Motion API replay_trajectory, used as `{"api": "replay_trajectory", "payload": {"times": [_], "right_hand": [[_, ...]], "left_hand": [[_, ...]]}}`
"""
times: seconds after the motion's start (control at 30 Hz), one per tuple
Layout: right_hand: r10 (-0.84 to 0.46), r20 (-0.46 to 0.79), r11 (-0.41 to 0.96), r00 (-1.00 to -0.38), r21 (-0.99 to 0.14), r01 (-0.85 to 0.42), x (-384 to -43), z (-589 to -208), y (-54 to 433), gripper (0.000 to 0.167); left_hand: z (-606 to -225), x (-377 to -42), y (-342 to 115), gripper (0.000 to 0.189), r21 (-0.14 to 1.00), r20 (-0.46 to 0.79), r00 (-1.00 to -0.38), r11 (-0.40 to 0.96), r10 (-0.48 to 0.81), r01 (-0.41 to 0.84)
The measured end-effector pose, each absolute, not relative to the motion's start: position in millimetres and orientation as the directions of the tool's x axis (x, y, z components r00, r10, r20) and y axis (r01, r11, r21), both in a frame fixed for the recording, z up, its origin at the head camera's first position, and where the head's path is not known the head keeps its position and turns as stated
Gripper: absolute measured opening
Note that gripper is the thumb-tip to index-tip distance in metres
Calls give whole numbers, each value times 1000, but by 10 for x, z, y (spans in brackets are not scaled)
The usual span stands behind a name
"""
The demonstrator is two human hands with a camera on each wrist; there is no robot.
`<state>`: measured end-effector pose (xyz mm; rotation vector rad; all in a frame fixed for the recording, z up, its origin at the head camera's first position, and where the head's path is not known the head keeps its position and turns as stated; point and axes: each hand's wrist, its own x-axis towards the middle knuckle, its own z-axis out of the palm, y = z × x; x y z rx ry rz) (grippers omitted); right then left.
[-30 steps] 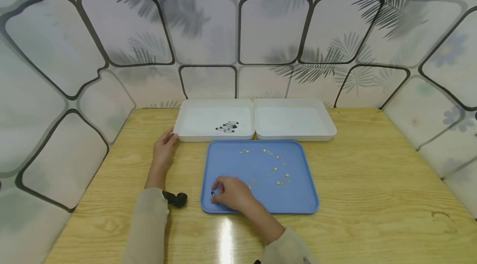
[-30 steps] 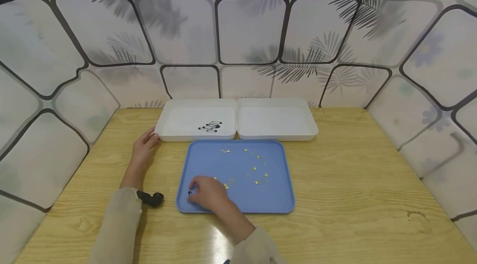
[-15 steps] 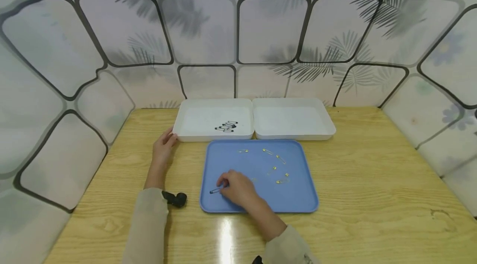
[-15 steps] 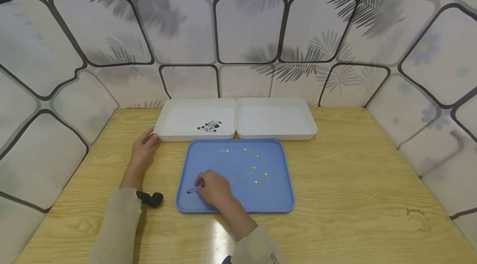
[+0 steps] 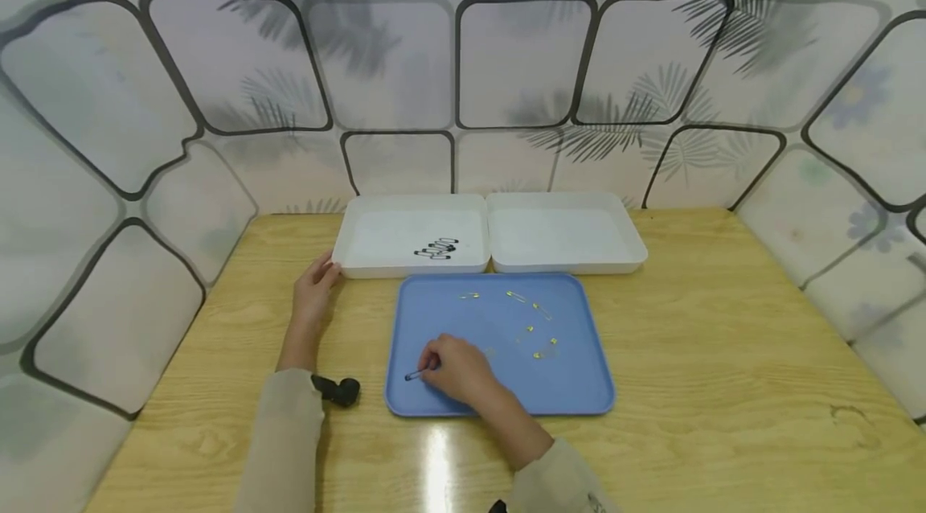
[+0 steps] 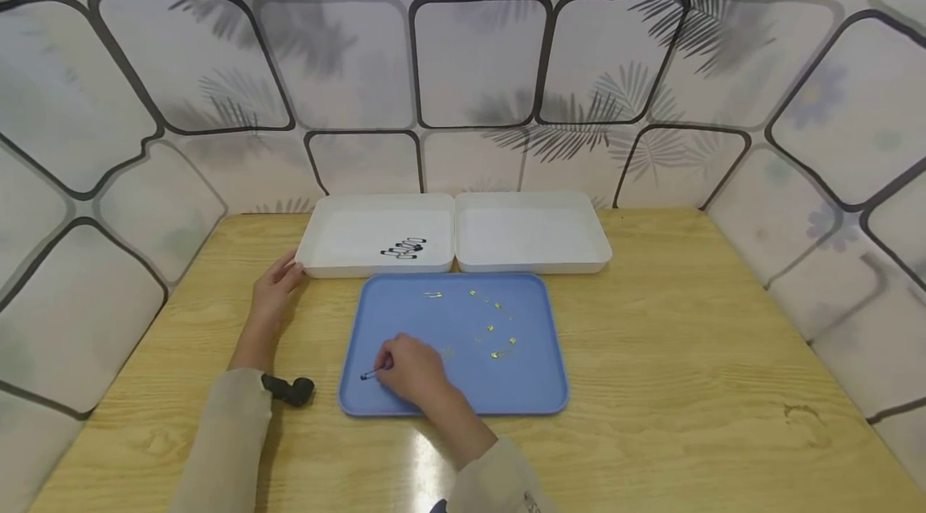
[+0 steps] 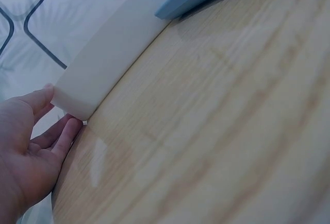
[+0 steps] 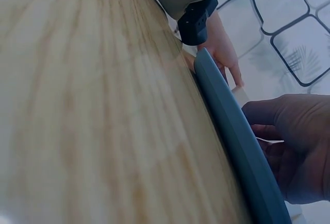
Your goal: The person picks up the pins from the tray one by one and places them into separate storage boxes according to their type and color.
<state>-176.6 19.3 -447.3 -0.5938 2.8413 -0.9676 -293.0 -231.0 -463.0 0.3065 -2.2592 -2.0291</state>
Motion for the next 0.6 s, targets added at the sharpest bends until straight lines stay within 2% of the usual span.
{"api": "replay_trajectory", "payload": {"times": [0.6], "right_hand": [[-394, 49, 720, -918, -605, -341, -1770, -4492, 184, 13]], "left_hand": [[-4657, -2921, -2303, 47, 993, -71, -973, 77, -219, -90]]}}
